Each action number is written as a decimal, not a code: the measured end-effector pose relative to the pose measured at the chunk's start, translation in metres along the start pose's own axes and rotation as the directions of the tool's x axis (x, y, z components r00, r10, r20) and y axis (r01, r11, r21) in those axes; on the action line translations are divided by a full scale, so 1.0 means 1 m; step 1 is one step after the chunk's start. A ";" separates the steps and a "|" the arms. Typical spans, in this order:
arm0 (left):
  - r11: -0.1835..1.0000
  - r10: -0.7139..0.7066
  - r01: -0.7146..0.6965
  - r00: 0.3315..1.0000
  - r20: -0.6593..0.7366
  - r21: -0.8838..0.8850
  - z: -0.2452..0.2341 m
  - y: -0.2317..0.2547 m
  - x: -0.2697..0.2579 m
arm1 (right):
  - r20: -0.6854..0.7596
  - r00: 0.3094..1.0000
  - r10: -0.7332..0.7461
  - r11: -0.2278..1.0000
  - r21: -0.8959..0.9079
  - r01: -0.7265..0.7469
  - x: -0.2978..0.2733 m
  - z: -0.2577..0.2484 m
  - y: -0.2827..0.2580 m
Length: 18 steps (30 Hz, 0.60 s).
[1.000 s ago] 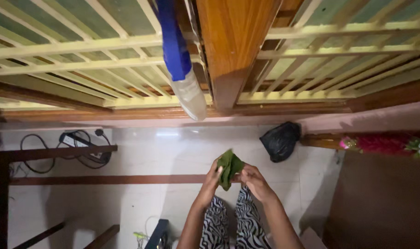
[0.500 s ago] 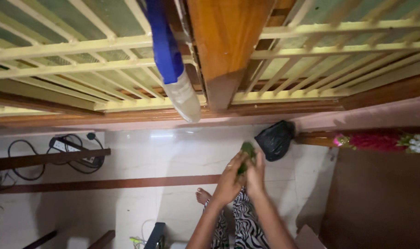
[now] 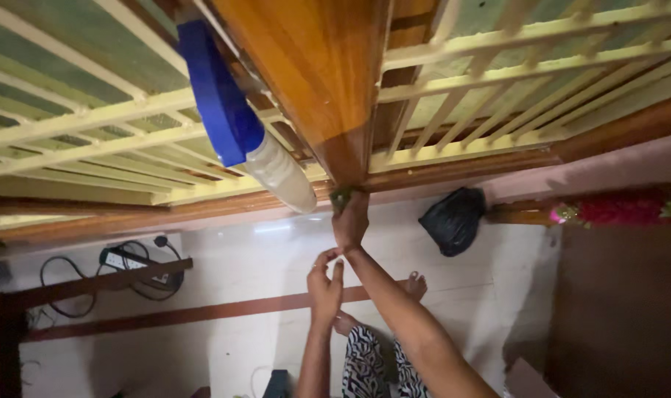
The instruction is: The person cleans a wooden window frame with metal grilles using a spray bottle and a green cloth. They spray the frame and wipe it thoroughly, focusing on the vertical and horizontal bars as well as the decorative elements.
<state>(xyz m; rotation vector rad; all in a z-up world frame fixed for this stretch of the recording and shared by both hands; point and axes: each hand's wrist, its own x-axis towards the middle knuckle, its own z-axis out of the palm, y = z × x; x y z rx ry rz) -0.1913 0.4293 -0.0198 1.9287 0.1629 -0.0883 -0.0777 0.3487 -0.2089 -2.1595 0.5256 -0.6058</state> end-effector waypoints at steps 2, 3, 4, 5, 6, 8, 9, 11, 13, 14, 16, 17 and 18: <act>0.997 -0.068 0.068 0.998 -0.008 0.030 -0.009 0.004 0.003 | 0.088 0.982 -0.168 0.977 -0.116 0.178 0.011 -0.009 0.014; 0.994 -0.098 0.098 0.995 -0.005 0.050 -0.015 0.006 0.004 | 0.166 0.948 -0.272 0.941 -0.159 0.298 0.019 -0.018 0.029; 0.993 -0.106 0.107 0.994 -0.020 0.056 -0.020 0.008 0.001 | 0.247 0.898 -0.366 0.890 -0.191 0.415 0.030 -0.032 0.050; 0.993 -0.106 0.107 0.994 -0.035 0.055 -0.023 0.009 -0.001 | 0.252 0.904 -0.346 0.882 -0.240 0.405 0.043 -0.045 0.070; 0.993 -0.105 0.108 0.993 -0.050 0.055 -0.025 0.008 -0.003 | 0.266 0.899 -0.349 0.864 -0.280 0.418 0.056 -0.061 0.090; 0.979 -0.204 0.204 0.978 -0.053 -0.001 -0.025 -0.004 -0.006 | 0.195 0.937 -0.290 0.869 -0.356 0.343 0.080 -0.110 0.135; 0.967 -0.256 0.255 0.965 -0.051 -0.031 -0.023 -0.012 -0.009 | 0.138 0.957 -0.256 0.875 -0.389 0.290 0.095 -0.135 0.153; 0.953 -0.300 0.295 0.952 -0.066 -0.075 -0.013 -0.029 -0.015 | -0.031 0.981 -0.190 0.906 -0.391 0.163 0.128 -0.174 0.173; 0.947 -0.307 0.296 0.949 -0.072 -0.127 -0.001 -0.042 -0.013 | -0.199 0.971 -0.129 0.949 -0.309 0.063 0.154 -0.196 0.176; 0.947 -0.295 0.281 0.953 -0.069 -0.155 0.006 -0.045 -0.012 | -0.249 0.964 -0.096 0.968 -0.251 0.032 0.158 -0.198 0.173; 0.949 -0.269 0.255 0.962 -0.054 -0.183 0.017 -0.043 -0.011 | -0.287 0.958 -0.027 0.982 -0.184 -0.028 0.139 -0.182 0.158; 0.955 -0.247 0.234 0.968 -0.051 -0.182 0.021 -0.038 -0.008 | -0.181 0.980 0.083 0.954 -0.269 -0.131 0.118 -0.160 0.144; 0.960 -0.225 0.214 0.973 -0.048 -0.181 0.024 -0.031 -0.006 | -0.083 0.976 0.201 0.906 -0.362 -0.218 0.097 -0.149 0.134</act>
